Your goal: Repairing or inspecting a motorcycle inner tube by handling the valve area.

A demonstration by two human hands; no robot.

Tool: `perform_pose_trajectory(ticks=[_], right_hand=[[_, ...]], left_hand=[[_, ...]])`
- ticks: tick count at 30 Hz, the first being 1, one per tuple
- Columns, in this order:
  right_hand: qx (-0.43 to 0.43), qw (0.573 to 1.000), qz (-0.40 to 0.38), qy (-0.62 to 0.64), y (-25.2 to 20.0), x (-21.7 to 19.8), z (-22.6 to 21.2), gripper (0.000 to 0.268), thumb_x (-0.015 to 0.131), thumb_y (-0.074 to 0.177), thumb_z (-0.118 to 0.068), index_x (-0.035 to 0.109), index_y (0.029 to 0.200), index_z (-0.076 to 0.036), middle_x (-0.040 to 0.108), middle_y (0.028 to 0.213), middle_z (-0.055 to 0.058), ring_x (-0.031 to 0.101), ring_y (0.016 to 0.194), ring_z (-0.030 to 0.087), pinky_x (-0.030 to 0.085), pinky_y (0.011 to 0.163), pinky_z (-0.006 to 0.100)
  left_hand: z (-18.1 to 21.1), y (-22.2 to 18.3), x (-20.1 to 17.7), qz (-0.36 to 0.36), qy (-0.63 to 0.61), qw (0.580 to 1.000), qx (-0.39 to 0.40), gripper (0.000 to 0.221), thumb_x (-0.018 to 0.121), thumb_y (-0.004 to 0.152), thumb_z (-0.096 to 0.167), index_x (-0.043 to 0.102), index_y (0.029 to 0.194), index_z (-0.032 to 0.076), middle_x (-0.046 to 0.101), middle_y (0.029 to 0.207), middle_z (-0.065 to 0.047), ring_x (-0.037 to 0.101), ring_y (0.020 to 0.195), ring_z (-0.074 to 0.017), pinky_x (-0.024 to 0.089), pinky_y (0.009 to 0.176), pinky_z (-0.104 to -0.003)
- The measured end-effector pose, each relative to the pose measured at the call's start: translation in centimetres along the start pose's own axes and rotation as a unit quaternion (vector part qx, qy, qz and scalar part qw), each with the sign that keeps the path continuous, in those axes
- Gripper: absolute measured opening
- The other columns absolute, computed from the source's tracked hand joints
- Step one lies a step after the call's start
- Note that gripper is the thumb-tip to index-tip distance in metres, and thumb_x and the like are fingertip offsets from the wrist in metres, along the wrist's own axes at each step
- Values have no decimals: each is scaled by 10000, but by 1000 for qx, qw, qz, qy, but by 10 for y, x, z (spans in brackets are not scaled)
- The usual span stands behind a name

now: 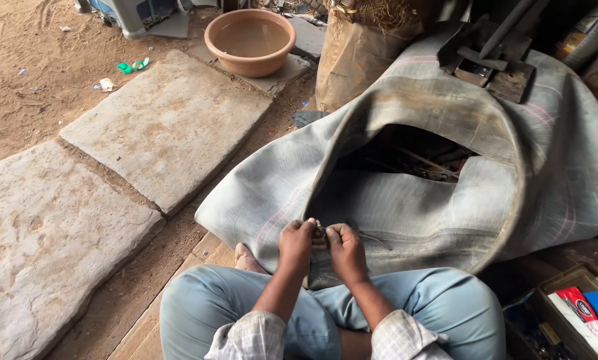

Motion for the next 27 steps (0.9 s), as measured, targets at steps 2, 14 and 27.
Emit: perform_pose_trajectory(ticks=[2,14,27], right_hand=[[44,998,-23,24,10,4,25,197,634,990,-211,699,930,-36,728,814,62,681,727,143,559,669,321],[203,940,-72,263,3,11,70,186,630,973,-165,725,1037,-19,700,842,37,628,701,115,526,637,279],[118,988,-96,-33,-9,19,40,251,657,999,-243,713,916,-13,780,789,141,736,697,221,535,679,367]], left_hand=[[-17,1,-3,-8,-15,999,-31,216,654,966,198,611,889,1,655,730,-91,623,563,-185,545,516,-329],[0,-8,4,-36,159,985,49,297,736,926,301,768,1028,23,683,812,-57,603,667,-127,484,601,-293],[75,-28,74,-107,622,769,106,316,738,811,421,798,1038,210,784,973,-49,740,943,-262,576,845,-407]])
Point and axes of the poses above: each hand's wrist, its own y-axis towards the middle knuckle, its own x-axis out of the palm, z = x × y, the point moved 7 cm from there along y, towards the middle knuckle
